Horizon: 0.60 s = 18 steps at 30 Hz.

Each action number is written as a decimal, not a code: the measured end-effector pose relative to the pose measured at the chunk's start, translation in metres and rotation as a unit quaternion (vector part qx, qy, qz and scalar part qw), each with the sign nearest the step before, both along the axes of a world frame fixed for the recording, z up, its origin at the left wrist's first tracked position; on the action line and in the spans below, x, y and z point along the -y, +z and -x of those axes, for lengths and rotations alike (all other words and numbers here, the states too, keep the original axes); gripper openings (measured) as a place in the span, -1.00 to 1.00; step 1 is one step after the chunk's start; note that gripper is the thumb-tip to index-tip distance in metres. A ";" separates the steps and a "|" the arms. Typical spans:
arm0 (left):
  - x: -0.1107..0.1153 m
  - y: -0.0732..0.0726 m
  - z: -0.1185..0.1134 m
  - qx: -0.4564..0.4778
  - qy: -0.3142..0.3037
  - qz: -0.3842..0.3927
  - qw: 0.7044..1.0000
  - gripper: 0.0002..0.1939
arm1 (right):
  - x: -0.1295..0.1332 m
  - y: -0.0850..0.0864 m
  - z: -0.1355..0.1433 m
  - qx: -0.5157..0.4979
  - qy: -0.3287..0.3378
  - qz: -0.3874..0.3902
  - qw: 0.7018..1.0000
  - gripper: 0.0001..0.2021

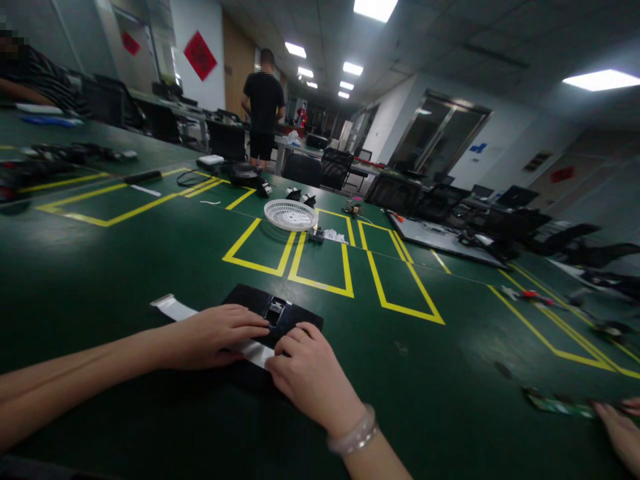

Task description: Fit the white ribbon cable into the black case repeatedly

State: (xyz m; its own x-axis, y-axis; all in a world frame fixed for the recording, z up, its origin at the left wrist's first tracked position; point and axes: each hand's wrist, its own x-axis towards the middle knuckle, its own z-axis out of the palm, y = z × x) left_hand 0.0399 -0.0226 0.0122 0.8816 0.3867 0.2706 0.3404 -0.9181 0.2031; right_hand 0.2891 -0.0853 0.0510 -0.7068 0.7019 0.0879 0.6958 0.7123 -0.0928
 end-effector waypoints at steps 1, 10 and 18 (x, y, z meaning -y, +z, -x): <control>0.000 0.000 0.000 0.000 0.001 0.006 1.000 -0.40 | 0.000 0.000 0.000 0.000 0.001 0.001 1.000 -0.85; -0.001 -0.005 0.000 -0.006 -0.007 0.029 1.000 -0.37 | 0.000 0.001 0.001 0.008 0.007 -0.009 1.000 -0.83; 0.001 -0.004 0.002 -0.039 -0.001 0.050 0.998 -0.02 | 0.000 -0.001 0.000 -0.010 0.000 -0.003 1.000 -0.86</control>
